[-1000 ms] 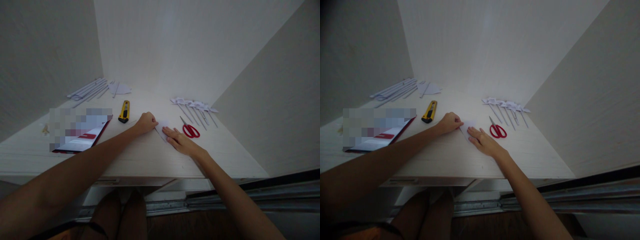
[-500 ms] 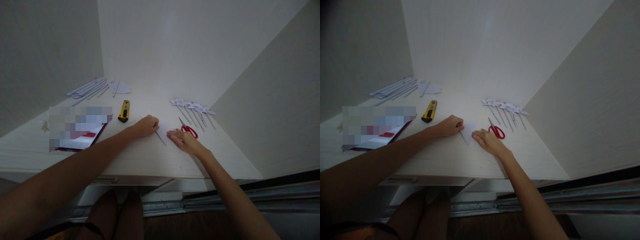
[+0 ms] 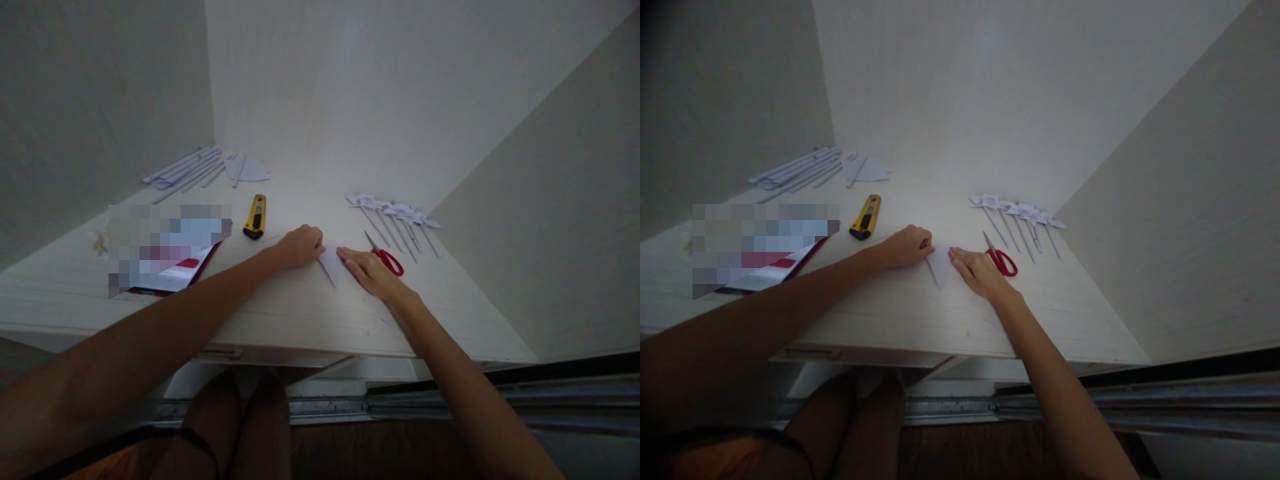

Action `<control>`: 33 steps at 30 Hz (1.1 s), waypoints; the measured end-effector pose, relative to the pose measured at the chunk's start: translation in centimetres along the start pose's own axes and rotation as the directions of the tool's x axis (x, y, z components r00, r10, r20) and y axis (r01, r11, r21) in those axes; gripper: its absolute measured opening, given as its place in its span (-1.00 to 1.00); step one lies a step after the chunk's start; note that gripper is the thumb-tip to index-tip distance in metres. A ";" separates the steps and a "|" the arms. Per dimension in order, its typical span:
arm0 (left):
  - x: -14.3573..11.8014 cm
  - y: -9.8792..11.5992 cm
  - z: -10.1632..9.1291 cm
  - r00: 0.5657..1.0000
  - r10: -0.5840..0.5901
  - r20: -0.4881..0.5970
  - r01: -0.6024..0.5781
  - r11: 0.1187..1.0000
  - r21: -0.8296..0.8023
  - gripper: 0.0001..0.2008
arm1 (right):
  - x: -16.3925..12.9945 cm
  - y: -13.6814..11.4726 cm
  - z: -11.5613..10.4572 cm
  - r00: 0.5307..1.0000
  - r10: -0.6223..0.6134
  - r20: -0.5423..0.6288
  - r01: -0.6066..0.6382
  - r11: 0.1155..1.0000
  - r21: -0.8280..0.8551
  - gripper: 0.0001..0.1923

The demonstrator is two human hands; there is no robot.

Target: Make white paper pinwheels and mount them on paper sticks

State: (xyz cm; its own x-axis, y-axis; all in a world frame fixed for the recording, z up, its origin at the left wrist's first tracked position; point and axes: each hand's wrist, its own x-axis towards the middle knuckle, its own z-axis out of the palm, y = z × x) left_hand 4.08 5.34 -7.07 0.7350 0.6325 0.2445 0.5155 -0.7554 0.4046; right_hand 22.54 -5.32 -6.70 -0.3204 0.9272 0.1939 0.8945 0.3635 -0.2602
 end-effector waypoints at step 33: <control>0.4 -1.2 0.4 0.998 0.043 -0.042 -0.043 0.999 0.013 -0.86 | -1.0 -7.7 0.2 0.979 -0.133 0.152 0.141 0.989 -0.037 -0.49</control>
State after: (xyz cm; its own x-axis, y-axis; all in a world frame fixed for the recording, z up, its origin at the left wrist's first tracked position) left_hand 3.95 6.41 -7.75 0.7372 0.6060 0.2989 0.4894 -0.7839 0.3822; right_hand 15.91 -9.01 -5.04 -0.4807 0.8732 0.0806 0.8514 0.4867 -0.1954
